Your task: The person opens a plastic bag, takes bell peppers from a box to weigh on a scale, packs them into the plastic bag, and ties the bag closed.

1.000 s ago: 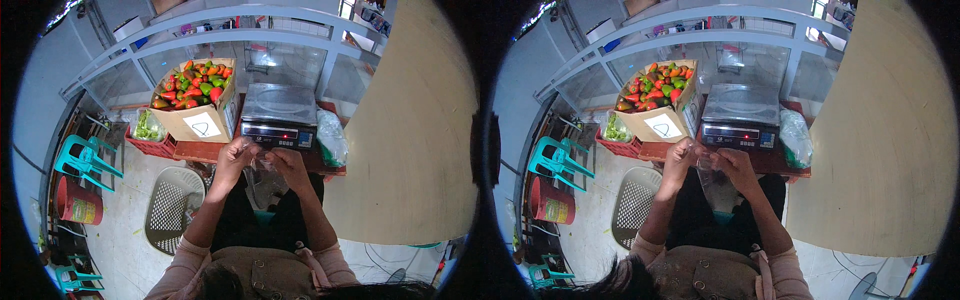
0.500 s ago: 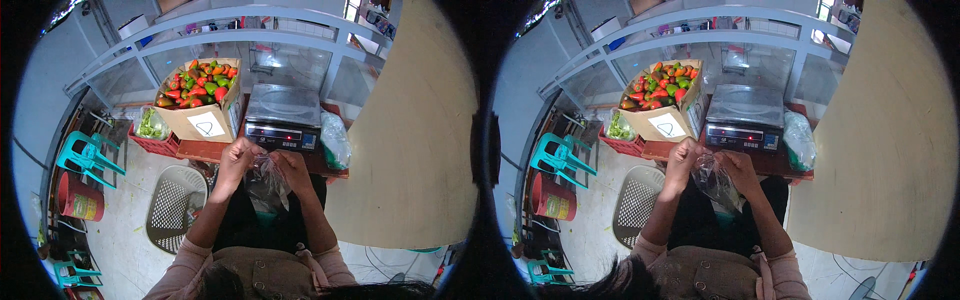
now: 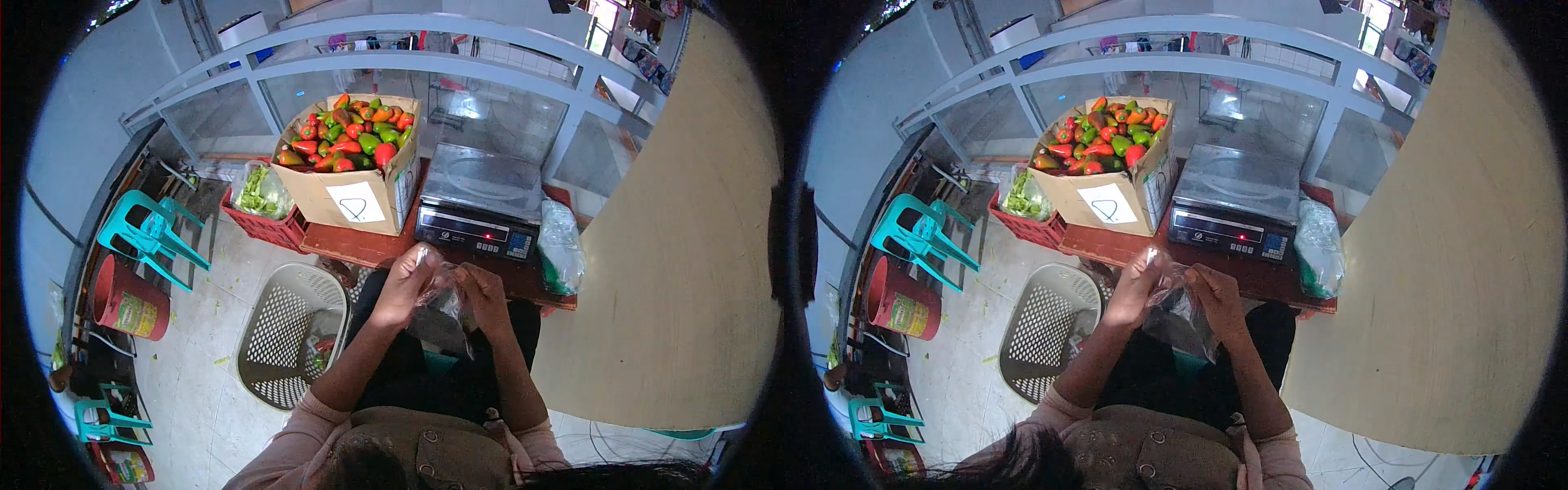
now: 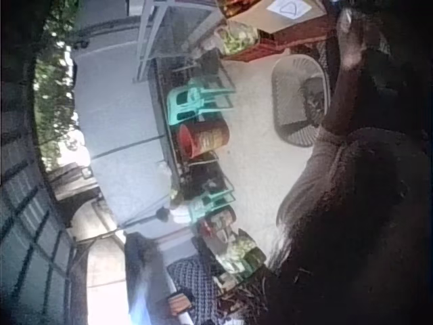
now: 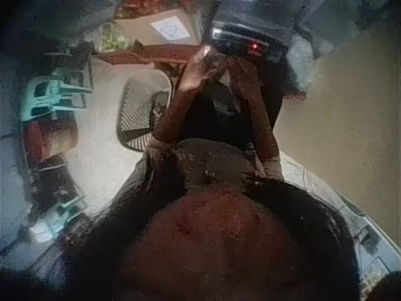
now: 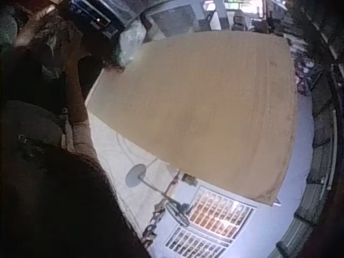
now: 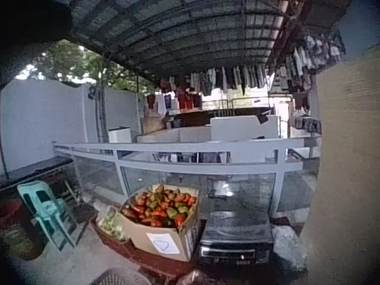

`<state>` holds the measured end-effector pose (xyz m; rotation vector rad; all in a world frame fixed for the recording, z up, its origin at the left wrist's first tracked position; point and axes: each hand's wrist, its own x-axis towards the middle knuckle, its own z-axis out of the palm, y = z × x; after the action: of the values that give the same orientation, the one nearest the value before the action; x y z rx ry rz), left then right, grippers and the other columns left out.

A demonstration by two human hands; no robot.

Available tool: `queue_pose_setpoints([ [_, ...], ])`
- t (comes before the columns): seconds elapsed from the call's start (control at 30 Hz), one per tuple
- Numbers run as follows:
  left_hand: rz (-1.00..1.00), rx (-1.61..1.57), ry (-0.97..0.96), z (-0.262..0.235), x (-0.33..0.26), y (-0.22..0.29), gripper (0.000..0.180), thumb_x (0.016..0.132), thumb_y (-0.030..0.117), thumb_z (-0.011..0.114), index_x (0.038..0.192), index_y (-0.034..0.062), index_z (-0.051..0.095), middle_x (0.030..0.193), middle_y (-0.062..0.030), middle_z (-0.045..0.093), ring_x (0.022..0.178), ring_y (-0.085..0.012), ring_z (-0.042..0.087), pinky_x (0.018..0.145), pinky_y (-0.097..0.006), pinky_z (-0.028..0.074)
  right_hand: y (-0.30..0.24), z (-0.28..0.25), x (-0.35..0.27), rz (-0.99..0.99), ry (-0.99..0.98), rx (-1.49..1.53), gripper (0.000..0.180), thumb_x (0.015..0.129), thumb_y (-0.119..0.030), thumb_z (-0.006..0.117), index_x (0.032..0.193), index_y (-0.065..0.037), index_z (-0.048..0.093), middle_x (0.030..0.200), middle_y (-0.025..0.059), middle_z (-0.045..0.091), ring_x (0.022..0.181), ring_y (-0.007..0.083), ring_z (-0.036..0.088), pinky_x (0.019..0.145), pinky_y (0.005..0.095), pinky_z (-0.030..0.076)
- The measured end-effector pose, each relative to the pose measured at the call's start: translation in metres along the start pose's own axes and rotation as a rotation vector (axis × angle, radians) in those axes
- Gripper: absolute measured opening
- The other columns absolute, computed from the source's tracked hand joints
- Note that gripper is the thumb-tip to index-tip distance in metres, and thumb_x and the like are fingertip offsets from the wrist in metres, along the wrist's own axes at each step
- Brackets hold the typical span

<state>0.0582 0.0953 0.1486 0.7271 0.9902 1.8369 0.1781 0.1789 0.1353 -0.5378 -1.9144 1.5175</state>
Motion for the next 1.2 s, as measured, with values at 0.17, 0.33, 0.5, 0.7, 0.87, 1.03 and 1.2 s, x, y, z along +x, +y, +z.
queue_pose_setpoints([
  [0.17, -0.040, 0.189, -0.132, -0.005, -0.005, 0.006, 0.011, 0.086, 0.013, 0.052, 0.090, 0.0033, 0.052, 0.074, 0.0001, 0.052, 0.069, -0.0050, 0.048, 0.060, -0.020, 0.038, -0.001, -0.003, 0.001, 0.072, 0.024, -0.013, 0.023, 0.087, -0.023, 0.049, 0.078, -0.003, 0.053, 0.062, 0.0003, 0.046, 0.055, 0.0055, 0.040, 0.049, 0.0216, 0.034],
  [0.33, 0.046, 0.229, -0.119, -0.014, -0.002, -0.005, 0.010, 0.085, 0.012, 0.052, 0.088, 0.0032, 0.054, 0.078, -0.0013, 0.055, 0.070, -0.0064, 0.050, 0.063, -0.021, 0.040, 0.001, 0.000, 0.001, 0.031, 0.045, -0.037, 0.022, 0.087, -0.023, 0.049, 0.079, -0.003, 0.054, 0.062, -0.0005, 0.047, 0.053, 0.0056, 0.041, 0.047, 0.0219, 0.034],
  [0.5, -0.056, -0.050, -0.038, -0.017, -0.001, -0.015, 0.019, 0.088, 0.023, 0.048, 0.084, 0.0047, 0.054, 0.079, -0.0020, 0.056, 0.069, -0.0086, 0.052, 0.065, -0.022, 0.042, -0.005, 0.005, 0.000, 0.115, -0.012, 0.078, 0.028, 0.088, -0.025, 0.047, 0.075, -0.002, 0.054, 0.060, 0.0003, 0.046, 0.053, 0.0060, 0.041, 0.047, 0.0223, 0.034],
  [0.7, -0.156, -0.211, 0.048, -0.010, -0.004, -0.016, 0.024, 0.089, 0.030, 0.046, 0.089, 0.0073, 0.053, 0.078, -0.0012, 0.057, 0.072, -0.0098, 0.055, 0.063, -0.023, 0.043, 0.007, 0.006, -0.004, 0.104, 0.040, 0.132, 0.029, 0.089, -0.024, 0.047, 0.073, 0.000, 0.054, 0.060, -0.0006, 0.045, 0.055, 0.0070, 0.039, 0.051, 0.0230, 0.034],
  [0.87, -0.293, -0.371, 0.075, -0.013, -0.010, -0.018, 0.027, 0.088, 0.031, 0.048, 0.102, 0.0084, 0.049, 0.083, -0.0032, 0.058, 0.077, -0.0117, 0.056, 0.065, -0.024, 0.045, 0.006, 0.007, -0.004, 0.118, 0.109, 0.174, 0.028, 0.089, -0.024, 0.046, 0.072, -0.002, 0.053, 0.062, -0.0009, 0.045, 0.057, 0.0072, 0.038, 0.055, 0.0219, 0.034],
  [1.03, -0.236, -0.013, -0.223, -0.014, -0.013, -0.016, 0.030, 0.084, 0.025, 0.054, 0.106, 0.0070, 0.047, 0.088, -0.0003, 0.054, 0.081, -0.0111, 0.053, 0.077, -0.027, 0.042, 0.003, -0.005, -0.001, 0.186, 0.136, 0.484, 0.027, 0.090, -0.024, 0.045, 0.071, -0.005, 0.052, 0.064, -0.0007, 0.048, 0.059, 0.0069, 0.043, 0.058, 0.0213, 0.036],
  [1.2, -0.437, 0.171, -0.347, -0.038, -0.026, -0.025, 0.037, 0.082, 0.025, 0.056, 0.112, 0.0039, 0.051, 0.096, -0.0041, 0.058, 0.090, -0.0118, 0.052, 0.082, -0.027, 0.040, 0.006, -0.003, -0.010, 0.375, 0.045, 0.971, 0.026, 0.089, -0.027, 0.045, 0.072, -0.009, 0.051, 0.065, 0.0010, 0.052, 0.061, 0.0093, 0.049, 0.058, 0.0239, 0.040],
])
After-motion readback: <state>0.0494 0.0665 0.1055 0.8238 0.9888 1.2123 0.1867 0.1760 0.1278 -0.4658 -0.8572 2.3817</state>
